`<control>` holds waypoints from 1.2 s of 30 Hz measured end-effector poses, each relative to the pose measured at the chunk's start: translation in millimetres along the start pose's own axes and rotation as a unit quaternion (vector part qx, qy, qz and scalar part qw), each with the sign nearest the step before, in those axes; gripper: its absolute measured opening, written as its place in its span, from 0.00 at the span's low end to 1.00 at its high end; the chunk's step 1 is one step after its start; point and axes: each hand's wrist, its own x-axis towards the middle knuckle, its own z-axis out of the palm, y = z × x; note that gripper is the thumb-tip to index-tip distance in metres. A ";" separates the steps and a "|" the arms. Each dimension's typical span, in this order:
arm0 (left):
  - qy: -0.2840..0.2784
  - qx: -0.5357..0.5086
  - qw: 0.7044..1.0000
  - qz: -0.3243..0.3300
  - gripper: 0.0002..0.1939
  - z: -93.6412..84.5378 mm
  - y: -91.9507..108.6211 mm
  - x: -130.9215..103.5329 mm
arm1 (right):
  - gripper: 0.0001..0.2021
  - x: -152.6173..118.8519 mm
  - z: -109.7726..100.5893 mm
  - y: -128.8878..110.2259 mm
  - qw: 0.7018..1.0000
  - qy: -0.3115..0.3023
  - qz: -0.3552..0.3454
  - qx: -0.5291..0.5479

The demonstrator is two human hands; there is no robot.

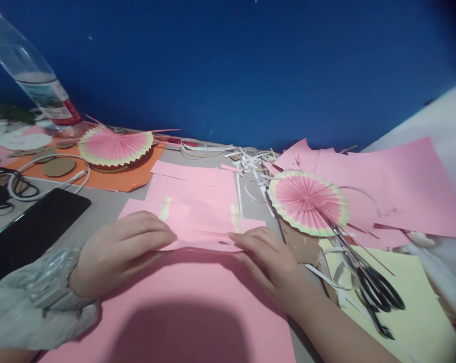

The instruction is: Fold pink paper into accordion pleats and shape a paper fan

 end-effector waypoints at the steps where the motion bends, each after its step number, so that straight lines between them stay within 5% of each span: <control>1: -0.009 0.009 1.000 -0.014 0.10 0.7 -0.6 -1.6 | 0.14 -0.3 0.3 0.3 1.000 0.008 0.002 0.002; 5: -0.020 0.023 0.995 -0.097 0.08 0.9 0.7 -4.1 | 0.14 -2.1 1.9 2.1 0.999 0.016 0.031 0.024; 10: -0.064 -0.111 0.966 -0.223 0.10 -3.9 -1.3 8.2 | 0.07 -0.5 0.7 6.0 0.967 0.001 0.175 0.187; 12: -0.118 -0.180 0.946 -0.241 0.11 -6.9 -3.1 13.0 | 0.08 0.2 0.9 7.9 0.926 -0.036 0.237 0.290; 15: -0.178 -0.305 0.899 -0.260 0.12 -11.9 0.7 13.7 | 0.15 -1.5 2.2 10.7 0.827 -0.106 0.313 0.455; 18: -0.186 -0.398 0.855 -0.275 0.16 -16.0 10.9 8.6 | 0.21 -4.0 1.3 12.3 0.706 -0.152 0.349 0.597; 20: -0.178 -0.409 0.851 -0.275 0.16 -17.0 14.9 6.4 | 0.23 -3.7 -1.4 12.4 0.667 -0.159 0.362 0.631; 22: -0.205 -0.446 0.831 -0.261 0.17 -16.0 13.0 7.3 | 0.21 -1.4 -4.1 12.0 0.688 -0.152 0.371 0.604; 24: -0.235 -0.435 0.831 -0.255 0.16 -13.5 6.3 10.2 | 0.16 1.6 -5.2 10.7 0.760 -0.139 0.362 0.522; 28: -0.198 -0.215 0.921 -0.259 0.12 -6.3 -4.1 14.2 | 0.11 4.5 -0.9 4.8 0.887 -0.115 0.305 0.327; 32: -0.095 0.007 0.985 -0.144 0.16 2.4 2.4 13.0 | 0.12 4.0 3.9 -1.7 0.935 -0.108 0.242 0.236; 36: -0.060 0.099 0.990 -0.085 0.10 11.4 10.7 11.6 | 0.06 3.8 4.8 -4.5 0.963 -0.119 0.179 0.164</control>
